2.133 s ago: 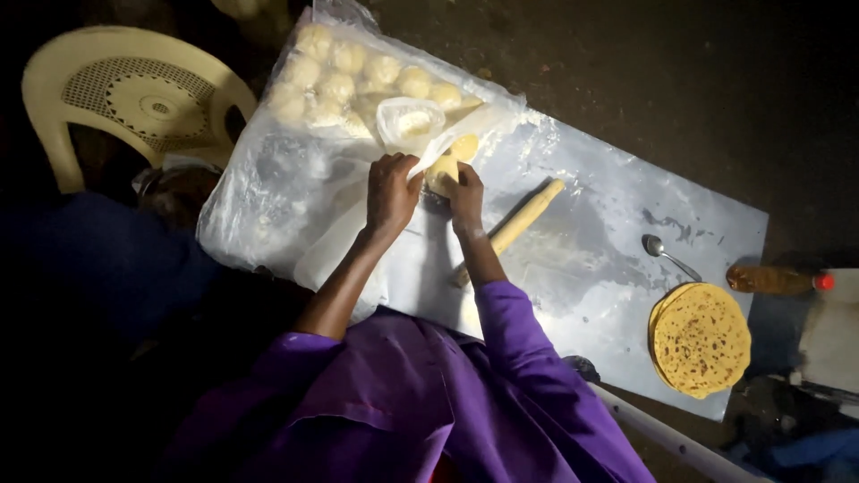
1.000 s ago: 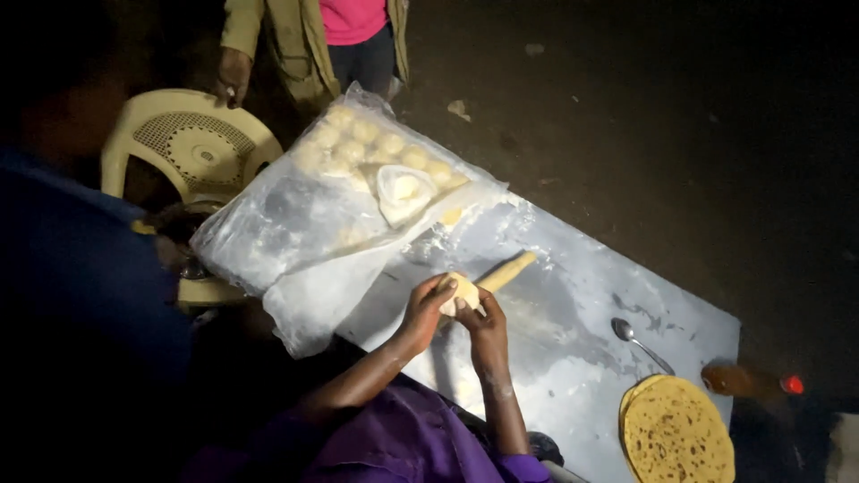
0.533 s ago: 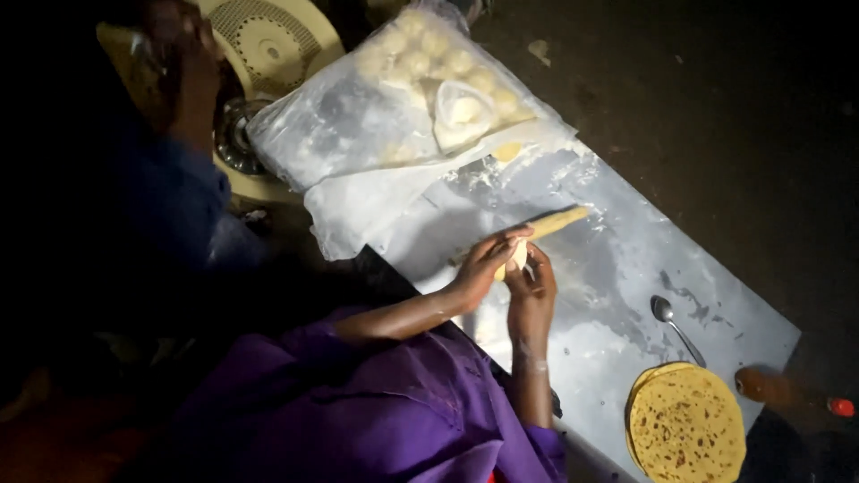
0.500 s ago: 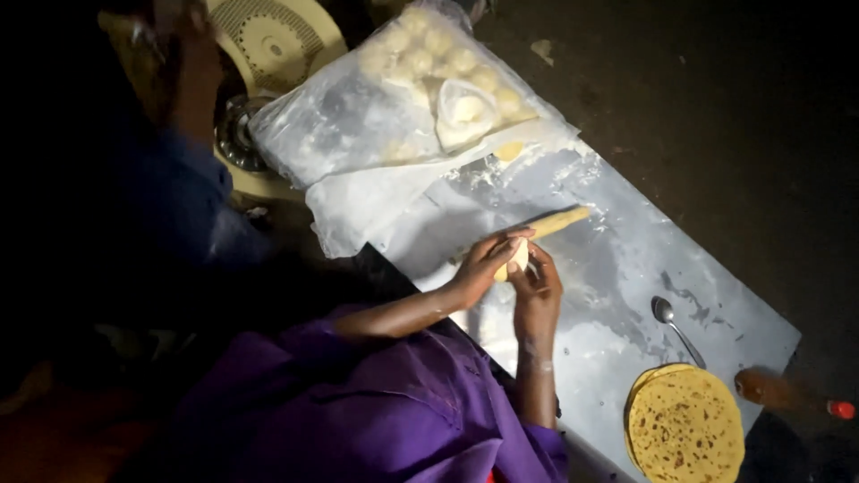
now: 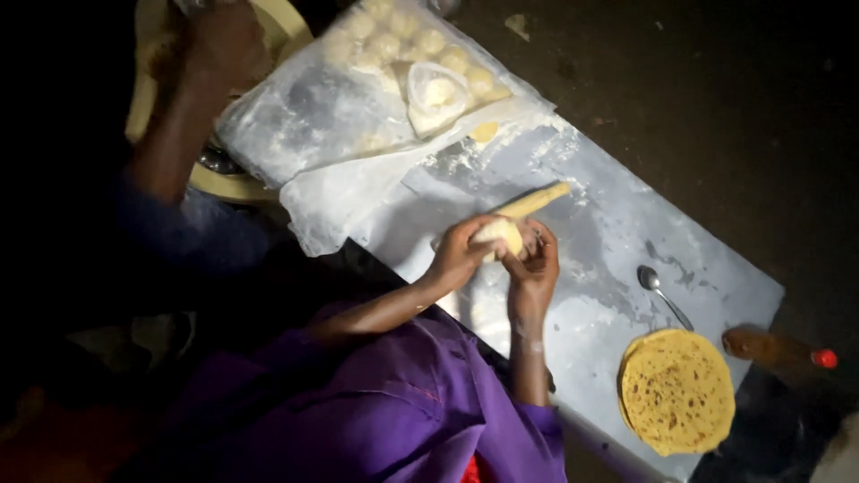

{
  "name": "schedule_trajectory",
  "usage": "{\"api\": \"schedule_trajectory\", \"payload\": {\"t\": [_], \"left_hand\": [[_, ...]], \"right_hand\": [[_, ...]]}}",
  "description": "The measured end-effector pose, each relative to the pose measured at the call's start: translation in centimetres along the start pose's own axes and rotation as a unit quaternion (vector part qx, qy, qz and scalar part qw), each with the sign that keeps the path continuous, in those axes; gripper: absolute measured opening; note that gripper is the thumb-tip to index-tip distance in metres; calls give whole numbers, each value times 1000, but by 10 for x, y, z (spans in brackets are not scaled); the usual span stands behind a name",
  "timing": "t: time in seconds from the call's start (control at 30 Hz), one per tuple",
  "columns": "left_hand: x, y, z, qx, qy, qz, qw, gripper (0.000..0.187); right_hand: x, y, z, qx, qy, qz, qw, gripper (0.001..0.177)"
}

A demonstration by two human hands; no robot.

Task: Rolling out dough and cooking chapatis on a flat pan.

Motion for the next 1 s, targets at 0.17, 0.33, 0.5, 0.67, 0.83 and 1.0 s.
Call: {"api": "schedule_trajectory", "payload": {"t": [0.17, 0.33, 0.5, 0.67, 0.83, 1.0], "left_hand": [[12, 5, 34, 66, 146, -24, 987, 57], [30, 5, 51, 251, 310, -112, 910, 63], [24, 8, 29, 23, 137, -52, 989, 54], [13, 11, 8, -72, 164, -47, 983, 52], [22, 14, 0, -115, 19, -10, 993, 52], [46, 14, 30, -82, 91, -54, 991, 54]], "right_hand": [[-18, -8, 12, -49, -6, 118, 992, 43], [-24, -7, 7, -47, -16, 100, 994, 44], [-25, -18, 33, 4, 17, 138, 990, 38], [-25, -30, 18, -8, 64, 174, 983, 40], [-41, -28, 36, 55, 54, 171, 982, 35], [-30, -38, 8, 14, 134, 218, 967, 34]]}}
Point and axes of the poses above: each hand's wrist, its own y-axis towards the middle knuckle, its own x-axis out of the palm, z = x × y, the point moved 5 cm from there along y, towards the middle knuckle, and after that the axes turned 8 degrees about x, right-handed, at the moved point
